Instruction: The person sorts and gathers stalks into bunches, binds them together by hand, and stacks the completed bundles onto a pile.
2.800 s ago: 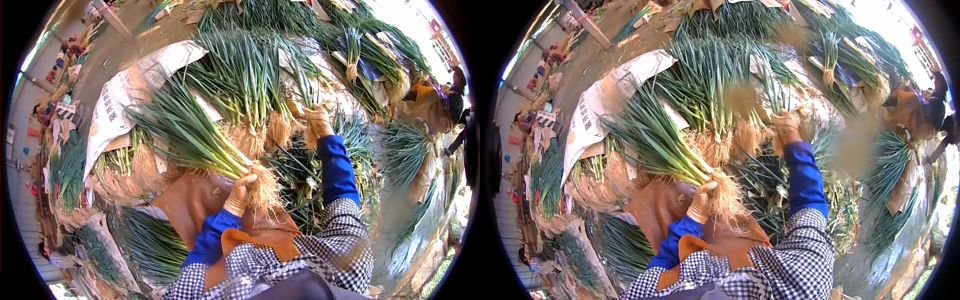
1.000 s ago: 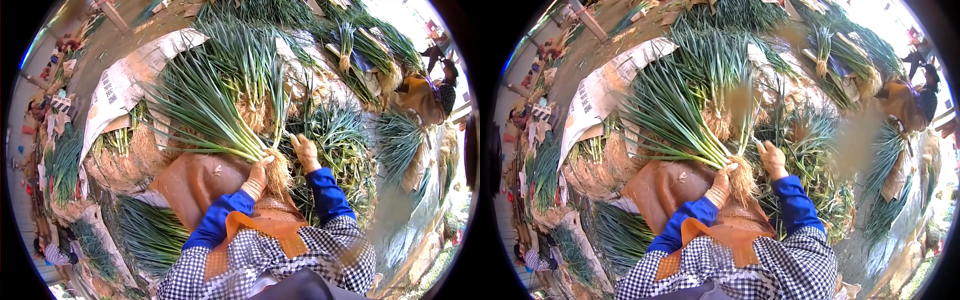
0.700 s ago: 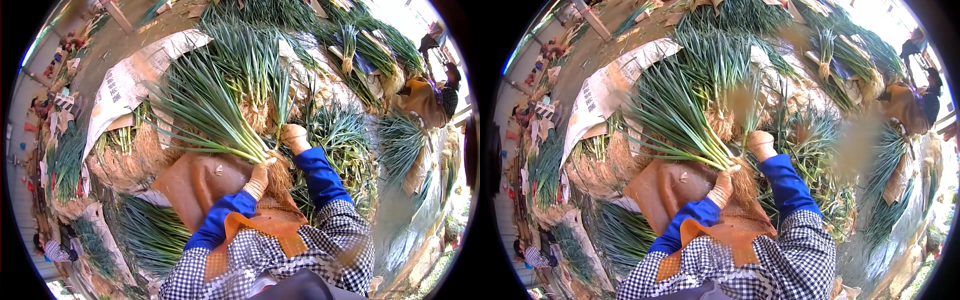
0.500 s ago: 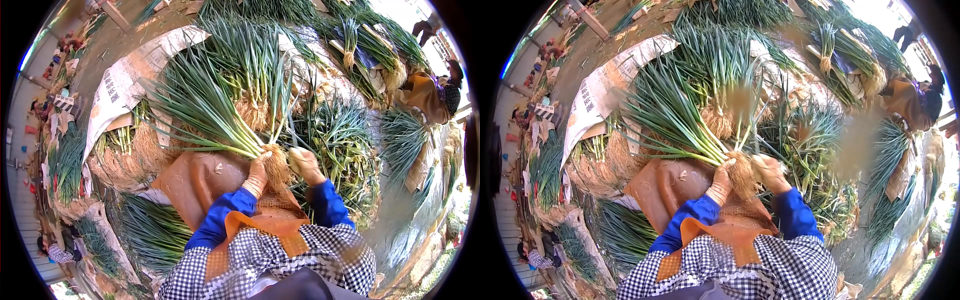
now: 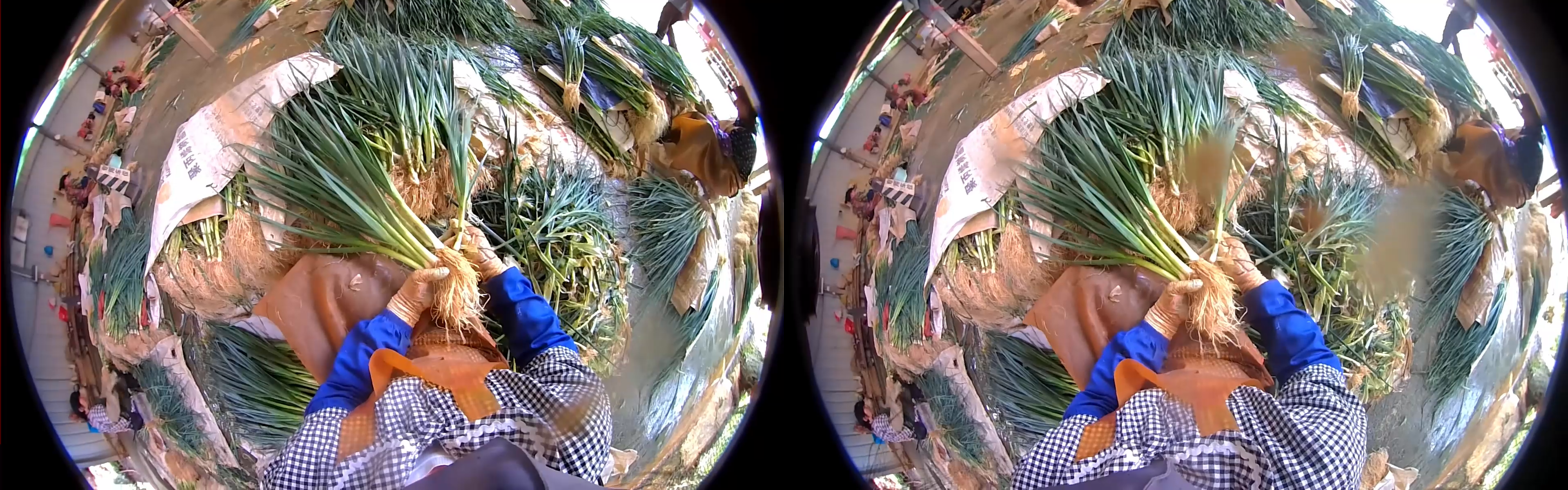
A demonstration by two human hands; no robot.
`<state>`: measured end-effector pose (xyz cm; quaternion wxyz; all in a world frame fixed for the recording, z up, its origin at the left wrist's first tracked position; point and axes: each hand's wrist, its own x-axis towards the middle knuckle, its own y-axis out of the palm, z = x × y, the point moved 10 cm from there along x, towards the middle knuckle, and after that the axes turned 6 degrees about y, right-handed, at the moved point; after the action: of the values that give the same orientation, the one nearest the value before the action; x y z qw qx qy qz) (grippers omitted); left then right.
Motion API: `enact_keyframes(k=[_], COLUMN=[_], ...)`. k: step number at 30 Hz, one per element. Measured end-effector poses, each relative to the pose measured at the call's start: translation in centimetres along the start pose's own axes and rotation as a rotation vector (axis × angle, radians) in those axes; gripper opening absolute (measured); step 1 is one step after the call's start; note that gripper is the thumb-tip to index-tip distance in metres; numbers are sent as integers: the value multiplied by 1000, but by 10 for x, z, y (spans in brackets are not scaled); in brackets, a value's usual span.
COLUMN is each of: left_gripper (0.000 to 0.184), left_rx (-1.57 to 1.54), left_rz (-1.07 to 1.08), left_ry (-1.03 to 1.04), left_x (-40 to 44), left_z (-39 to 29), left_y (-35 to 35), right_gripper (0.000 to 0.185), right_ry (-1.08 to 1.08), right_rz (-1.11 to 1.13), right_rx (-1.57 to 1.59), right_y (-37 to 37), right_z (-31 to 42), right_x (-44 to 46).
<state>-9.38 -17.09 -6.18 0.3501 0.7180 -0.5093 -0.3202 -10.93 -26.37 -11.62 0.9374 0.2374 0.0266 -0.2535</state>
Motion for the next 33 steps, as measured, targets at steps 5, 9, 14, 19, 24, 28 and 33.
enact_keyframes(k=[5, 9, 14, 19, 24, 28, 33], left_gripper=[69, 54, 30, 37, 60, 60, 45], left_rx=[-15, 25, 457, 302, 156, -196, -225], left_rz=[34, -19, -101, -94, -17, 65, -123], left_ry=[-157, -250, -236, -247, -110, -115, -77], left_x=[-7, -9, -12, -9, -3, -1, -6], left_z=[8, 19, 8, 17, 15, 10, 11], left_y=[11, -8, -27, -36, -50, -12, -19], right_gripper=[17, 7, 11, 23, 27, 25, 30], right_ry=[156, 198, 138, -43, -22, -42, -446], right_rz=[40, 33, -104, -200, -658, -365, -68], right_rx=[689, 436, -156, -545, -753, -905, -975], right_y=[7, -8, -21, -38, -112, -61, 32], right_z=[-10, -21, -3, 17, 57, 65, 77], right_x=[-8, -4, -5, 10, 9, 17, 14])
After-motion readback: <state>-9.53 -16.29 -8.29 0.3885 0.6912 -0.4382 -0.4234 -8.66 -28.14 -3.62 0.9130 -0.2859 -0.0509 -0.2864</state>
